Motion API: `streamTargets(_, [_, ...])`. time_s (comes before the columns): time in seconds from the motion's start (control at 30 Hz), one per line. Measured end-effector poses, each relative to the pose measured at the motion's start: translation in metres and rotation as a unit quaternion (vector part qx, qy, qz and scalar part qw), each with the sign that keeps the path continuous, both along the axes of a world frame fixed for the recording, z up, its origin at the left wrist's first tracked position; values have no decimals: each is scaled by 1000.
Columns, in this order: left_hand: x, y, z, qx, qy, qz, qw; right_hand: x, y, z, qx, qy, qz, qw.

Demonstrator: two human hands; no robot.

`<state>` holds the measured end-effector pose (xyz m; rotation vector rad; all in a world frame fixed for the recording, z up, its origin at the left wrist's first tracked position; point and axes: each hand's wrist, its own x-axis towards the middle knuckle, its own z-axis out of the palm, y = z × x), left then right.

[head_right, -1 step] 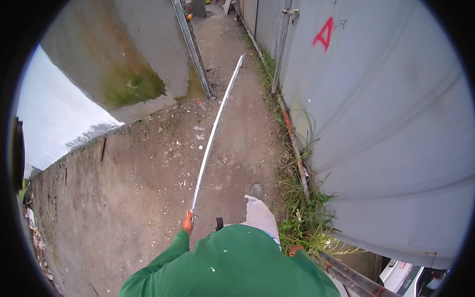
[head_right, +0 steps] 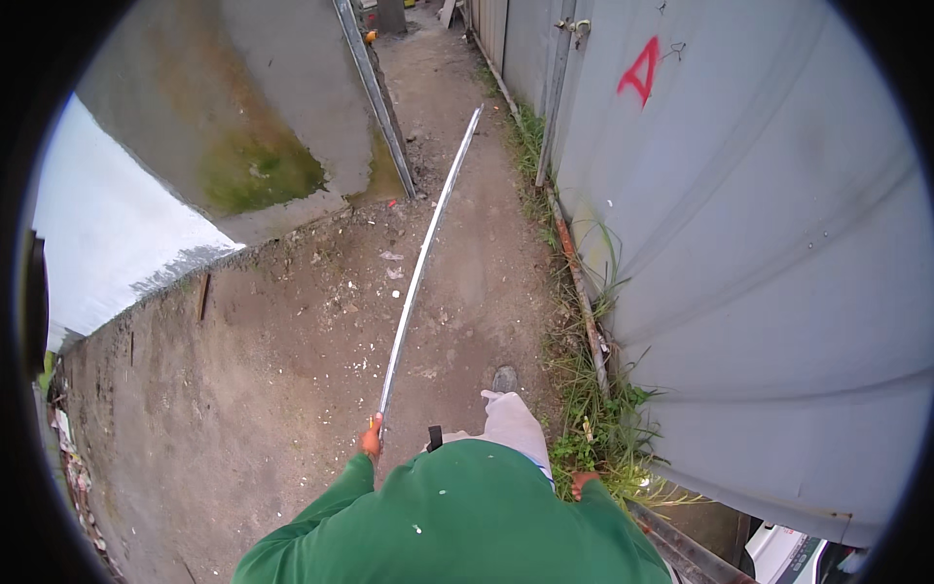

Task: The person picks up a long metal rod from a pile of materials and carries it into a building under construction. They then climb a metal scaffold and use a hammer to secure the rod to the scaffold structure.

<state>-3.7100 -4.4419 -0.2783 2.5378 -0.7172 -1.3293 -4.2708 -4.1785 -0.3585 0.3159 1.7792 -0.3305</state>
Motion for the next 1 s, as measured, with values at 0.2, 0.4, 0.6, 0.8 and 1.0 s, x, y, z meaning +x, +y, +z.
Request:
streamTargets(0.2, [-82, -129, 25, 1, 30, 20, 999, -89, -406, 64, -318, 91, 170, 928])
streamTargets(0.4, [-119, -269, -44, 31, 31, 40, 998, -139, -672, 73, -373, 126, 231, 890])
streamTargets(0.6, [-159, -454, -46, 19, 9, 59, 998, -159, -724, 44, -106, 105, 259, 954])
streamTargets(0.8, [-157, -642, -38, 19, 44, 22, 999, -167, -770, 67, 18, 29, 189, 981])
streamTargets(1.0, [-202, -833, -6, 45, 83, 12, 995, -210, -885, -20, -151, 72, 432, 886])
